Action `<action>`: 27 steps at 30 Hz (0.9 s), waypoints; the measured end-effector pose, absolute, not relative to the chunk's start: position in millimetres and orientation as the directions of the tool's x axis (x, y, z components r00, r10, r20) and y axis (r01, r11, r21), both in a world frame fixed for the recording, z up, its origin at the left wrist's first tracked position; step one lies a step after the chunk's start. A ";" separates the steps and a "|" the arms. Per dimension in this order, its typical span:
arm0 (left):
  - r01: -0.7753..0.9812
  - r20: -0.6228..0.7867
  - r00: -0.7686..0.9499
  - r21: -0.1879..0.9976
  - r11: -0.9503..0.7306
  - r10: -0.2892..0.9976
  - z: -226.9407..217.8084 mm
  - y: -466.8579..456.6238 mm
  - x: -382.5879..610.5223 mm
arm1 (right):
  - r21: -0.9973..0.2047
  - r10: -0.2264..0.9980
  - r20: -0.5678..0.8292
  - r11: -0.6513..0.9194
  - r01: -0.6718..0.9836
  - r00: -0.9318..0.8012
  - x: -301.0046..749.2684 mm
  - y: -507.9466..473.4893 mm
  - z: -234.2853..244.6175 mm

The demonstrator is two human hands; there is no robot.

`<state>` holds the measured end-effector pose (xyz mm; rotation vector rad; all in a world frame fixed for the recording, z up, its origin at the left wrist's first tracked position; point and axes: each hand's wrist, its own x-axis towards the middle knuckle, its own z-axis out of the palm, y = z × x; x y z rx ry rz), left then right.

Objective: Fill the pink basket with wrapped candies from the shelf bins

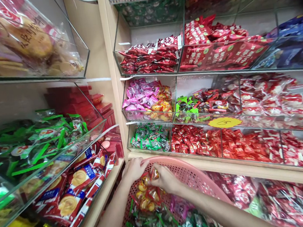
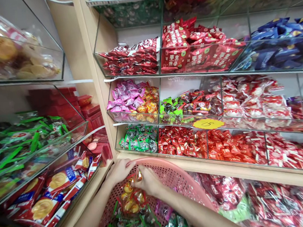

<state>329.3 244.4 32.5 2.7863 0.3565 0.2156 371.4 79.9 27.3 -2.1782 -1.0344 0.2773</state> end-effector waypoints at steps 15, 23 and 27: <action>0.202 0.143 0.951 0.381 -0.902 0.273 26.7 248.4 330.4 | -0.586 0.678 0.157 -0.522 0.620 0.718 370.3 103.0 8.2; 0.179 0.190 0.943 0.405 -0.897 0.274 21.3 250.0 331.9 | -0.538 0.681 0.224 -0.510 0.671 0.697 367.8 89.5 15.5; 0.186 0.202 0.937 0.406 -0.895 0.286 17.7 251.4 332.8 | -0.442 0.710 0.388 -0.416 0.795 0.587 371.2 69.8 67.9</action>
